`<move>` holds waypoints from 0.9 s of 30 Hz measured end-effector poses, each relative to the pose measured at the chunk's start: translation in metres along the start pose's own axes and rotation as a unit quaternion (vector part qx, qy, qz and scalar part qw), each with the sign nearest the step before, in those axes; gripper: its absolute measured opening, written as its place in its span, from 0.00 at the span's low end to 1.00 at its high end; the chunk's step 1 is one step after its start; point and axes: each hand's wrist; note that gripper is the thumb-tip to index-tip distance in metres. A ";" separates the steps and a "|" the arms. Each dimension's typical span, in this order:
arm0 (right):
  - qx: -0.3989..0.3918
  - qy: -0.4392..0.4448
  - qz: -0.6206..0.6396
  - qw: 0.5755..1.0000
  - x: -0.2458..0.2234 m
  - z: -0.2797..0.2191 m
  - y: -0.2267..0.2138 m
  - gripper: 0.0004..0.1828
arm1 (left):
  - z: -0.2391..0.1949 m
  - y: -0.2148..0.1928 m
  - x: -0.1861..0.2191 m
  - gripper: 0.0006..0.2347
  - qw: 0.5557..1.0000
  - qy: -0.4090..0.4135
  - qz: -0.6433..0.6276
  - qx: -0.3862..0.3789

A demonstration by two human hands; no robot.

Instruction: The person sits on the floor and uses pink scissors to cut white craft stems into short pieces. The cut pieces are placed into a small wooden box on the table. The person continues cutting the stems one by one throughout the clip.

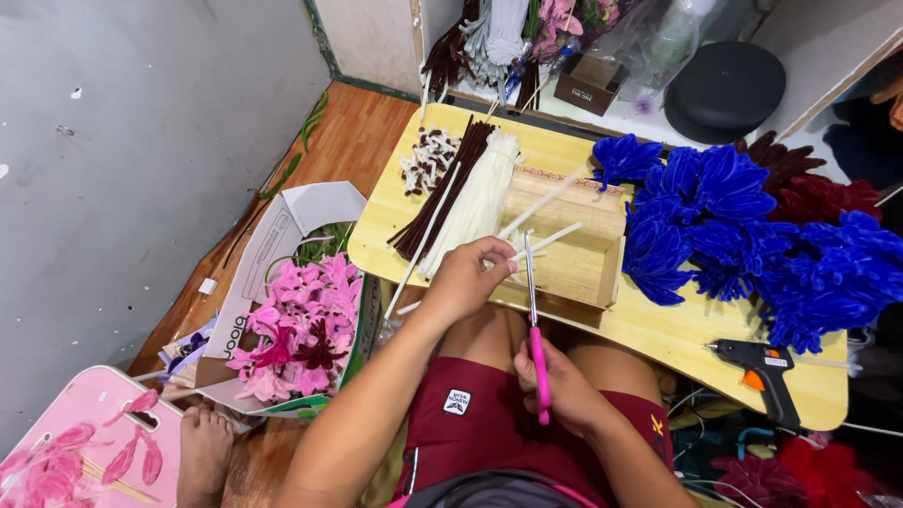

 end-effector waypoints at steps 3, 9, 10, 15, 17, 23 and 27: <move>-0.003 0.014 -0.001 1.000 -0.005 -0.004 0.001 0.18 | 0.003 -0.003 0.004 0.05 1.000 0.003 0.020 -0.005; -0.001 0.037 0.020 0.999 -0.017 -0.009 0.005 0.19 | 0.008 -0.009 0.001 0.08 0.997 0.039 0.050 -0.036; -0.001 0.037 0.021 0.999 -0.019 -0.008 0.003 0.19 | 0.008 -0.009 0.002 0.08 0.997 0.040 0.051 -0.037; -0.010 0.081 0.073 0.994 -0.027 -0.005 -0.002 0.16 | 0.005 -0.011 0.008 0.09 0.996 0.021 0.047 -0.076; -0.013 0.087 0.076 0.993 -0.032 -0.008 0.000 0.17 | 0.007 -0.009 0.005 0.09 0.996 0.021 0.044 -0.077; -0.027 0.104 0.087 0.990 -0.037 -0.001 -0.002 0.17 | 0.015 -0.007 0.001 0.09 0.992 0.019 0.076 -0.098; 0.035 0.073 0.034 0.996 -0.048 -0.008 0.020 0.23 | 0.021 -0.008 -0.008 0.09 0.989 0.046 0.110 -0.093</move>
Point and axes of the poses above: each hand's wrist, its own z-axis towards the middle knuckle, its own y-axis out of the palm, x = y × z, and after that the axes turned 11 degrees about y, right-handed
